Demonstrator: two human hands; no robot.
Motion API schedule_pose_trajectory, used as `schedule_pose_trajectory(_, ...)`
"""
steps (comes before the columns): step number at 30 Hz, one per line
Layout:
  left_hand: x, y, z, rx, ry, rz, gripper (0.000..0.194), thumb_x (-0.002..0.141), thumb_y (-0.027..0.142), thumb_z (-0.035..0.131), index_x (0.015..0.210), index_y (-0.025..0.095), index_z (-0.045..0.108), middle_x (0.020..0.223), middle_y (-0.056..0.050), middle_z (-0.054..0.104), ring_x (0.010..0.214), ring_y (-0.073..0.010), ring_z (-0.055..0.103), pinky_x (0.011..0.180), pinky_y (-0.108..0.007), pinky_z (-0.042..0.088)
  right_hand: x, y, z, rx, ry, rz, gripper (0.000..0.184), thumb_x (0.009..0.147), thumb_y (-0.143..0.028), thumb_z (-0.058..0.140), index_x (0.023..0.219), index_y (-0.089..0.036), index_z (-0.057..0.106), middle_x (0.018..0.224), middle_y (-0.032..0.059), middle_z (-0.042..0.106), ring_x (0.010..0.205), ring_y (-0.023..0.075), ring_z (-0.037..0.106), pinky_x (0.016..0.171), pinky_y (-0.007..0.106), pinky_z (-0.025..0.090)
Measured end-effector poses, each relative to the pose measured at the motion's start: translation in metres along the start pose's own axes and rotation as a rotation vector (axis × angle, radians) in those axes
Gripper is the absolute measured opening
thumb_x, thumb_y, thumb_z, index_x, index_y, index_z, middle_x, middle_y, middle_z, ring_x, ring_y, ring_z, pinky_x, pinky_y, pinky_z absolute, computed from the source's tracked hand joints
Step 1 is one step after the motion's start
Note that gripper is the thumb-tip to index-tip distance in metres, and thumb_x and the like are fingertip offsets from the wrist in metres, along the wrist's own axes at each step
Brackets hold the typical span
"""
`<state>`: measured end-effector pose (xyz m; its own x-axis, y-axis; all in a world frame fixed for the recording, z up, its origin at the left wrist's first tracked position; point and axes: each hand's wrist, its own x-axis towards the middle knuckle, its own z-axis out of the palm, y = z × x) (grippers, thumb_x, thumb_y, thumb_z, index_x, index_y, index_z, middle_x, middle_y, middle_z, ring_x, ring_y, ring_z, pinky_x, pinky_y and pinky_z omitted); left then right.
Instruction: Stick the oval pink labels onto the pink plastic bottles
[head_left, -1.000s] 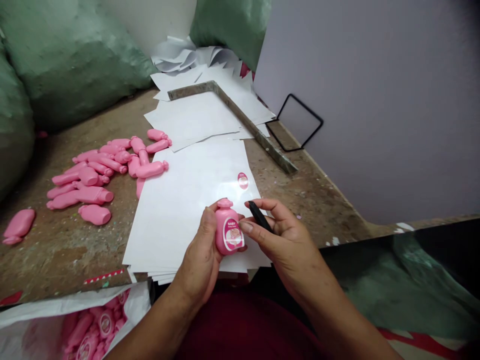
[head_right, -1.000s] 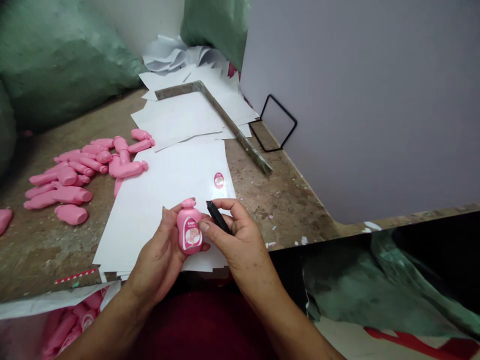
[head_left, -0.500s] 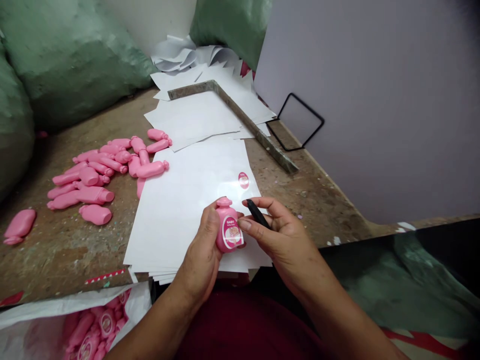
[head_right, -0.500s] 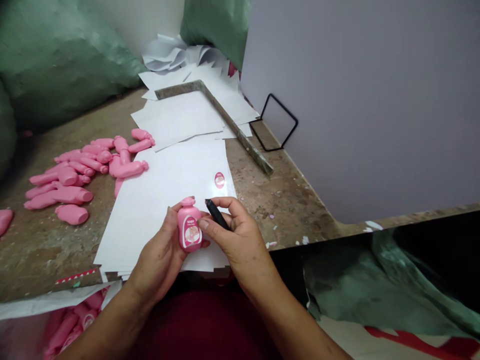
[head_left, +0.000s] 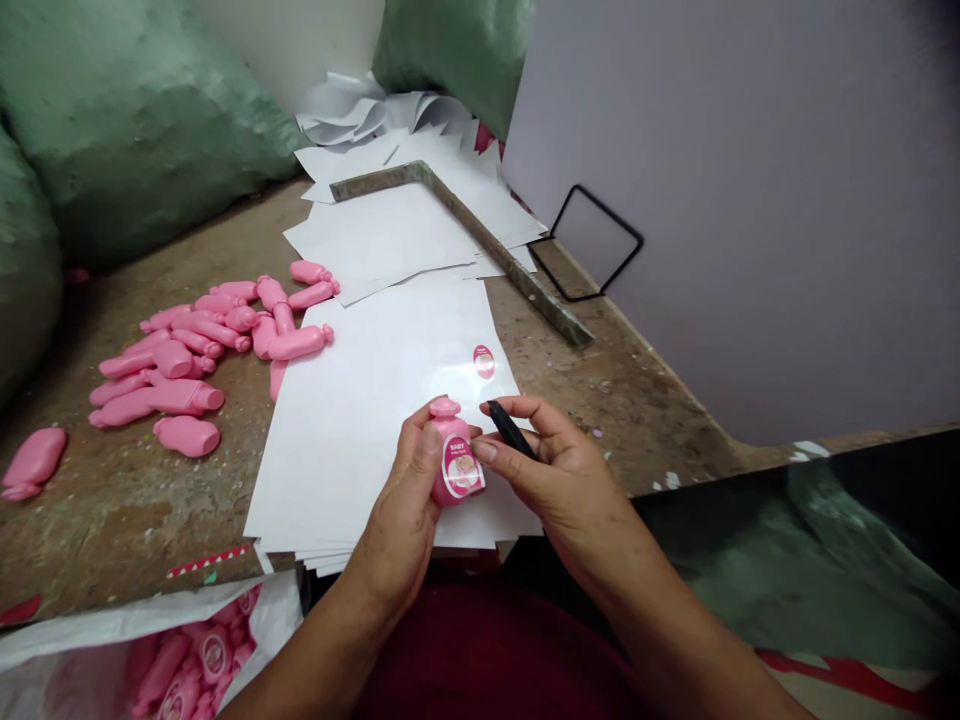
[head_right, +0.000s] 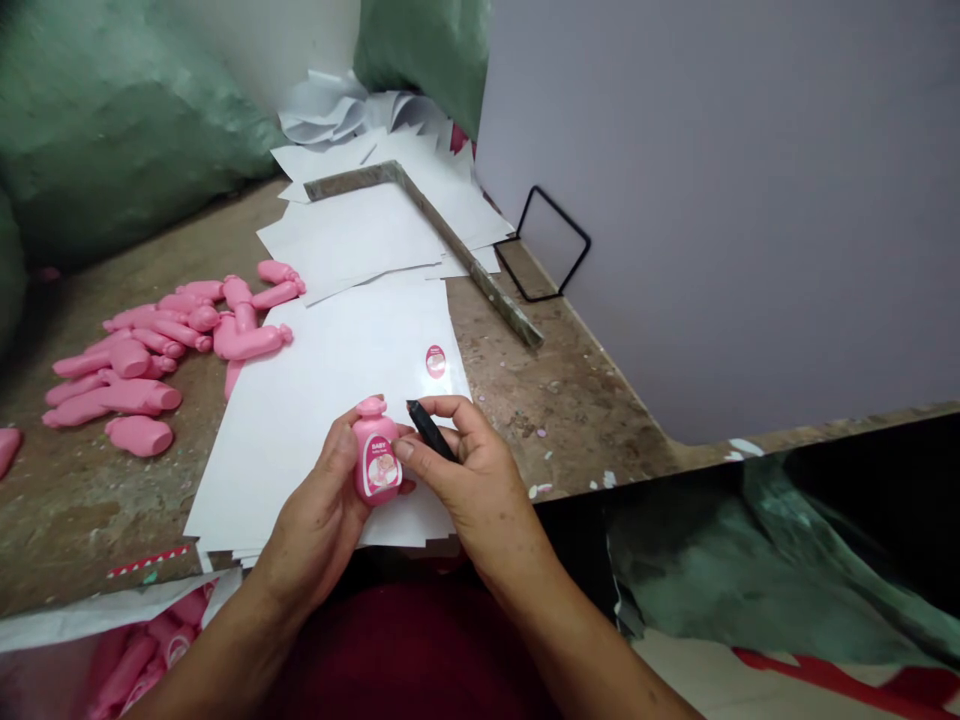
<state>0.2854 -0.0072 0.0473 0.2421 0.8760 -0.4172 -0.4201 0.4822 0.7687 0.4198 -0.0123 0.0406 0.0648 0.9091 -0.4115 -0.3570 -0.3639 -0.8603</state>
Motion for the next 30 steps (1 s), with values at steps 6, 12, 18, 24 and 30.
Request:
schedule_pose_trajectory(6,0.001,-0.005,-0.006,0.133,0.018,0.037,0.043,0.089,0.043,0.066,0.128,0.029,0.055,0.126,-0.004,0.063,0.118,-0.0196,0.058,0.104,-0.032,0.040,0.002,-0.001,0.000,-0.048,-0.004,-0.030,0.040,0.069,-0.040,0.083,0.099,-0.025,0.061,0.068,-0.0052,0.067,0.055,0.0134,0.061,0.052,0.024,0.047)
schedule_pose_trajectory(12,0.002,-0.009,-0.006,0.175,0.100,0.133,0.041,0.086,0.036,0.071,0.125,0.028,0.059,0.126,-0.004,0.062,0.119,-0.0193,0.056,0.104,-0.028,0.040,-0.006,-0.005,-0.004,-0.453,0.030,-0.325,0.025,0.080,-0.037,0.070,0.102,-0.026,0.069,0.097,0.0031,0.077,0.088,0.0235,0.070,0.077,0.035,0.053)
schedule_pose_trajectory(18,-0.001,-0.006,-0.004,0.204,0.056,0.089,0.043,0.089,0.040,0.066,0.129,0.028,0.056,0.120,-0.006,0.065,0.106,-0.0197,0.062,0.094,-0.032,0.049,-0.009,-0.011,-0.010,-0.647,0.082,-0.421,0.018,0.085,-0.038,0.065,0.096,-0.026,0.071,0.084,0.0025,0.074,0.078,0.0226,0.066,0.070,0.034,0.047)
schedule_pose_trajectory(24,-0.008,-0.001,-0.003,0.256,-0.010,-0.008,0.049,0.083,0.031,0.075,0.128,0.032,0.058,0.109,-0.002,0.067,0.088,-0.0155,0.063,0.081,-0.026,0.053,0.004,-0.016,-0.001,-0.434,-0.011,-0.308,0.023,0.070,-0.034,0.077,0.070,-0.023,0.058,0.062,-0.0051,0.053,0.060,0.0128,0.049,0.055,0.025,0.039)
schedule_pose_trajectory(30,-0.006,0.003,-0.004,0.158,-0.088,-0.087,0.063,0.074,0.014,0.079,0.129,0.032,0.055,0.116,-0.001,0.066,0.101,-0.0167,0.064,0.087,-0.027,0.051,0.013,-0.006,-0.009,-0.240,-0.018,-0.281,0.020,0.076,-0.038,0.074,0.075,-0.022,0.062,0.070,-0.0032,0.060,0.067,0.0141,0.054,0.064,0.027,0.044)
